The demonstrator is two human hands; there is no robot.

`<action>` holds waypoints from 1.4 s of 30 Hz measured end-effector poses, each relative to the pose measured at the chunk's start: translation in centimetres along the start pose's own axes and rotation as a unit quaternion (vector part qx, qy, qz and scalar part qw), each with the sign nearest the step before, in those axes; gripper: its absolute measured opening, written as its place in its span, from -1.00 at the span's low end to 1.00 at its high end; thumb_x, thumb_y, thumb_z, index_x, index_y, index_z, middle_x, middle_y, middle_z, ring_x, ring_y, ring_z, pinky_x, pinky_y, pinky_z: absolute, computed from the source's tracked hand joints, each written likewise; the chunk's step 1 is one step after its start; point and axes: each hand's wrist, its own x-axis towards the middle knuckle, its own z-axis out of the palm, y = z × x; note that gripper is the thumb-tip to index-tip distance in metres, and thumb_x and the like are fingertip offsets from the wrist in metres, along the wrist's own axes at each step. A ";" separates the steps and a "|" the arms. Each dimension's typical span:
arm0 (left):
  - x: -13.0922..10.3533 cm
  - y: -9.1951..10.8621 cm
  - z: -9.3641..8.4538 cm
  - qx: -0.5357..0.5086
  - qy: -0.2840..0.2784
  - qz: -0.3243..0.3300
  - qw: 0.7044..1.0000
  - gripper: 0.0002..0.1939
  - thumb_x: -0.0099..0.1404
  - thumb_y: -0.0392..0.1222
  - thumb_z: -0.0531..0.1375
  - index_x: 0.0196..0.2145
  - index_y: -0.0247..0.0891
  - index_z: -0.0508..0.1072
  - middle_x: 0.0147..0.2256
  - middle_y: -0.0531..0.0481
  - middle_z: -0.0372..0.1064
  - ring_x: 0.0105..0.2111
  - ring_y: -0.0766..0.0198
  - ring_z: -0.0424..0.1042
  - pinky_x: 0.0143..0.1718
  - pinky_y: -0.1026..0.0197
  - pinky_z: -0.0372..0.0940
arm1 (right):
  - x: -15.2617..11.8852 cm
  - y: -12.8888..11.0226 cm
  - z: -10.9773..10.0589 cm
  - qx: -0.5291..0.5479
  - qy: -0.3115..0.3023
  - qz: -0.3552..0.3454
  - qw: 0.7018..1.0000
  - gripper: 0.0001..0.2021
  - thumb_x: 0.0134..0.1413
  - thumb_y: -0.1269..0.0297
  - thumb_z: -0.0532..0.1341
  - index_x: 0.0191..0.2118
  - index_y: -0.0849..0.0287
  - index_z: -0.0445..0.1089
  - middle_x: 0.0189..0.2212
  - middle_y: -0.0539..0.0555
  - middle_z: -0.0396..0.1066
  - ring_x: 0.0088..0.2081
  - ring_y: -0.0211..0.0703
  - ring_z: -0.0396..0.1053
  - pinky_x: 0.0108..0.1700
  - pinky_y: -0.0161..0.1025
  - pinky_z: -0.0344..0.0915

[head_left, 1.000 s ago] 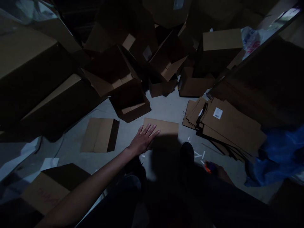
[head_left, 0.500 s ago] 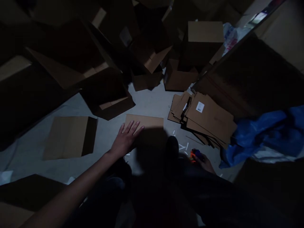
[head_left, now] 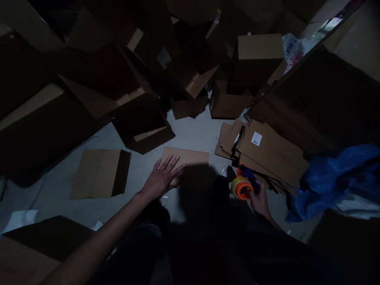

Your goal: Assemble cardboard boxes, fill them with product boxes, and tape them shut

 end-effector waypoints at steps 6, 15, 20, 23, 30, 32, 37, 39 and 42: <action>-0.2 0.3 0.0 0.003 -0.005 -0.004 1.000 0.02 0.20 -0.25 0.38 0.49 0.05 -0.01 0.52 -0.14 -0.23 0.50 -0.16 -0.24 0.44 -0.35 -0.22 | 6.0 -14.3 2.2 0.182 -0.049 -0.187 0.964 -0.39 0.09 0.15 0.33 0.26 0.05 0.26 0.15 0.22 0.38 0.16 0.13 0.39 0.19 0.08 0.37; -0.1 1.1 -3.8 -0.652 0.092 -0.271 0.702 -0.52 0.51 -0.05 -0.01 0.18 -0.30 0.49 0.11 -0.27 0.53 0.15 0.06 0.49 0.29 -0.09 0.26 | 6.5 -17.5 6.1 0.140 -0.166 -0.283 0.934 -0.41 -0.04 0.36 0.27 0.18 0.03 0.30 -0.03 0.11 0.46 -0.05 0.02 0.48 -0.02 -0.10 0.42; -0.2 2.1 -4.7 -0.828 0.044 -0.323 0.457 -0.68 0.40 0.00 0.27 -0.11 -0.31 0.64 -0.11 -0.20 0.62 -0.17 0.20 0.59 -0.18 0.26 0.44 | 6.5 -17.0 6.0 0.111 -0.158 -0.335 0.922 -0.40 -0.01 0.40 0.27 0.21 0.04 0.27 -0.06 0.12 0.46 -0.09 0.01 0.48 -0.10 -0.11 0.42; -0.3 2.6 -5.1 -0.850 0.055 -0.314 0.420 -0.74 0.28 -0.07 0.40 -0.19 -0.32 0.66 -0.17 -0.16 0.63 -0.21 0.21 0.58 -0.18 0.28 0.40 | 6.3 -16.9 6.2 0.109 -0.154 -0.357 0.915 -0.39 0.01 0.43 0.25 0.23 0.05 0.26 -0.08 0.13 0.44 -0.11 -0.01 0.47 -0.13 -0.12 0.43; -0.8 2.6 -5.7 -0.860 0.051 -0.279 0.424 -0.70 0.21 -0.08 0.48 -0.25 -0.40 0.66 -0.31 -0.18 0.60 -0.32 0.23 0.54 -0.21 0.23 0.37 | 6.2 -17.0 6.1 0.108 -0.146 -0.383 0.906 -0.39 0.07 0.47 0.25 0.26 0.07 0.22 -0.03 0.15 0.43 -0.07 -0.03 0.46 -0.11 -0.15 0.43; -0.8 2.7 -5.2 -0.866 0.042 -0.265 0.421 -0.69 0.21 -0.06 0.47 -0.26 -0.40 0.65 -0.33 -0.16 0.59 -0.34 0.24 0.53 -0.24 0.23 0.36 | 6.1 -17.1 6.1 0.106 -0.150 -0.382 0.906 -0.39 0.08 0.45 0.26 0.26 0.06 0.22 -0.03 0.15 0.43 -0.08 -0.02 0.47 -0.11 -0.15 0.43; -0.3 2.5 -2.9 -0.845 0.094 -0.289 0.440 -0.62 0.03 -0.06 0.55 -0.32 -0.40 0.61 -0.39 -0.11 0.56 -0.41 0.28 0.50 -0.32 0.26 0.35 | 5.9 -17.1 5.6 0.084 -0.201 -0.360 0.907 -0.26 0.05 0.43 0.28 0.37 0.00 0.15 -0.09 0.09 0.39 -0.13 -0.07 0.45 -0.15 -0.18 0.42; -0.3 1.3 -2.5 -0.800 0.158 -0.333 0.474 -0.61 -0.03 -0.08 0.57 -0.36 -0.39 0.58 -0.43 -0.08 0.54 -0.45 0.31 0.48 -0.37 0.28 0.34 | 5.9 -17.0 5.2 0.062 -0.228 -0.342 0.909 -0.24 0.03 0.42 0.29 0.37 -0.06 0.17 -0.08 0.06 0.38 -0.13 -0.08 0.45 -0.17 -0.20 0.42; -1.1 -1.3 -2.6 -0.731 0.225 -0.404 0.503 -0.66 -0.02 -0.14 0.56 -0.42 -0.35 0.53 -0.51 0.00 0.48 -0.54 0.40 0.40 -0.44 0.33 0.29 | 5.9 -16.8 4.5 0.018 -0.241 -0.336 0.910 -0.25 0.02 0.44 0.26 0.36 -0.15 0.22 -0.06 0.05 0.34 -0.12 -0.09 0.44 -0.15 -0.20 0.42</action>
